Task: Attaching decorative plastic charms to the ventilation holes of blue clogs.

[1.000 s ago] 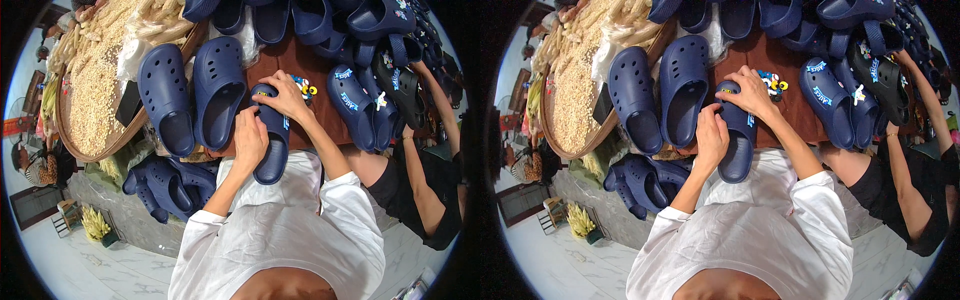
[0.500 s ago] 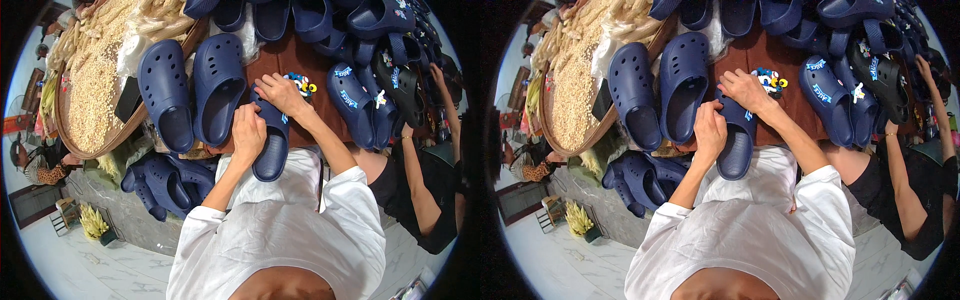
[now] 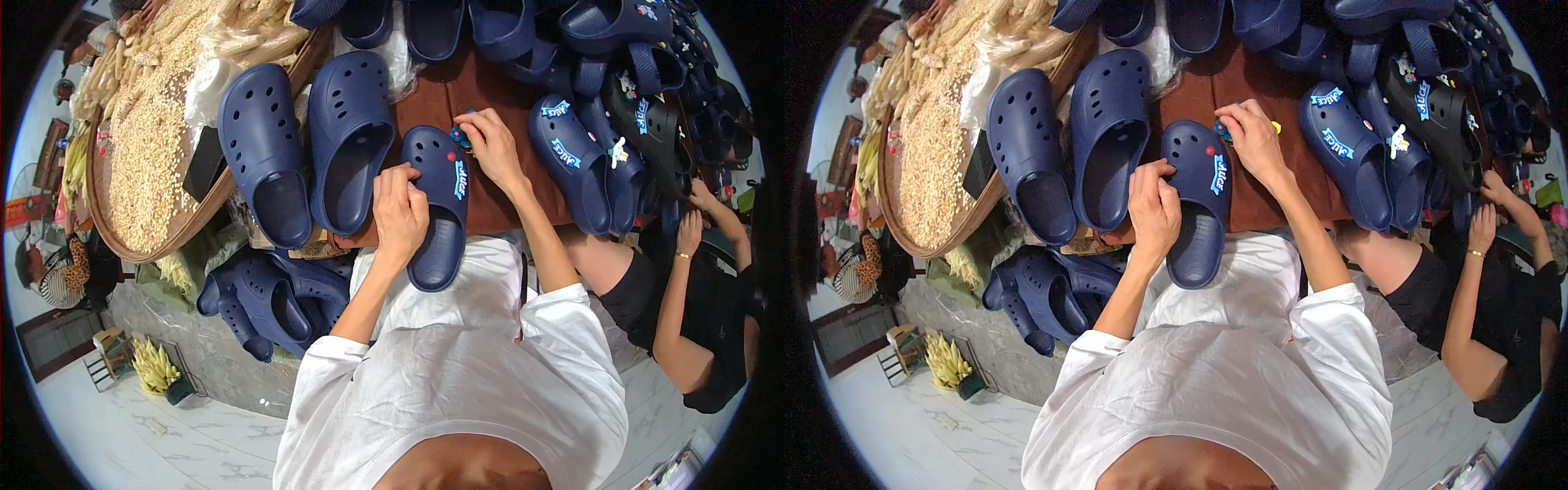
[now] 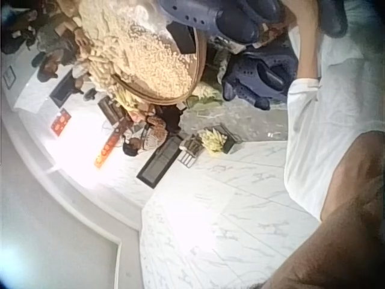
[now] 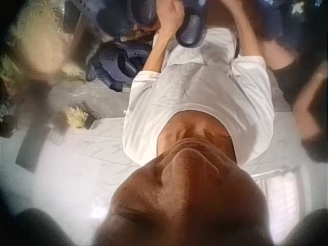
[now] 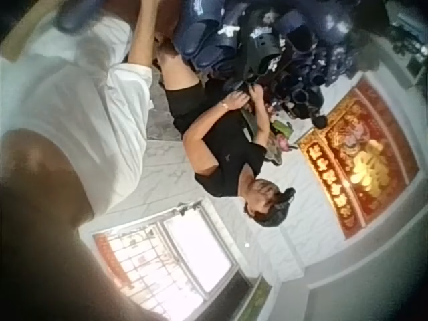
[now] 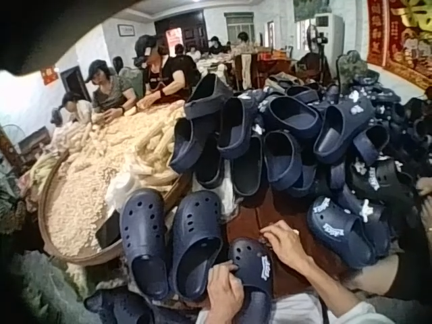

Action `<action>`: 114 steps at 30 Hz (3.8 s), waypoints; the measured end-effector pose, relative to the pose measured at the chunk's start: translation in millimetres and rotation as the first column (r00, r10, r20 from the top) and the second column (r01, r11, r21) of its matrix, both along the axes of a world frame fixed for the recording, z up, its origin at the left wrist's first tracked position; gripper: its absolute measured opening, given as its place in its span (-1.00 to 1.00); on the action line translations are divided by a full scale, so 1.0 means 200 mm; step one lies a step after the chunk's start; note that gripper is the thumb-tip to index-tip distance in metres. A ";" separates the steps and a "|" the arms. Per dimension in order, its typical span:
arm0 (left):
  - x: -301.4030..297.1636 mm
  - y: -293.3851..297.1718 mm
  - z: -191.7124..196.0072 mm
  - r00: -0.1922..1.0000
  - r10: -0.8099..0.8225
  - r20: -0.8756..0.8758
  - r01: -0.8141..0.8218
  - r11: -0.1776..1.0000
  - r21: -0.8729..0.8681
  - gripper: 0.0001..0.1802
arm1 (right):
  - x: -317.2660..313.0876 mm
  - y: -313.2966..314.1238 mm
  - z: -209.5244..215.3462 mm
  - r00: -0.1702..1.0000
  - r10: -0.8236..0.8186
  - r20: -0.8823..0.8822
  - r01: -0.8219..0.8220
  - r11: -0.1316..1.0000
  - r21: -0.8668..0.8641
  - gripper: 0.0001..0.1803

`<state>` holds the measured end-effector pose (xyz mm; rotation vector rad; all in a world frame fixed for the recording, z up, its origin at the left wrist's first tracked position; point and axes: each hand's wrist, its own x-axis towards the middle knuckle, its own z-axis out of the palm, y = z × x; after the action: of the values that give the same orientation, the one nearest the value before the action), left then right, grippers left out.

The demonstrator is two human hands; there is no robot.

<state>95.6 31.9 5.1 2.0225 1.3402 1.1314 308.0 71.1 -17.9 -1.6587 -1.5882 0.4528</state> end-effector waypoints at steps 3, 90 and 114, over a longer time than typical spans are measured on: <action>0.00 0.00 0.02 0.999 -0.021 0.024 0.022 0.999 -0.027 -0.79 | 0.01 -0.04 0.02 1.000 -0.016 -0.014 0.015 1.000 -0.024 -0.80; -0.20 -0.14 0.23 0.996 0.007 0.093 -0.006 1.000 -0.016 -0.44 | -0.20 -0.46 0.04 0.972 -0.135 -0.191 0.167 0.972 0.168 -0.80; -0.41 1.05 0.70 0.830 0.507 -0.233 -0.367 0.810 0.457 -0.53 | -0.26 -0.52 -0.11 0.999 0.004 -0.046 0.002 0.992 0.127 -0.88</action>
<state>13.1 241.3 145.7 2.3456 1.9841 1.3834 255.2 -32.3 -40.7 -1.5415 -1.5520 0.3801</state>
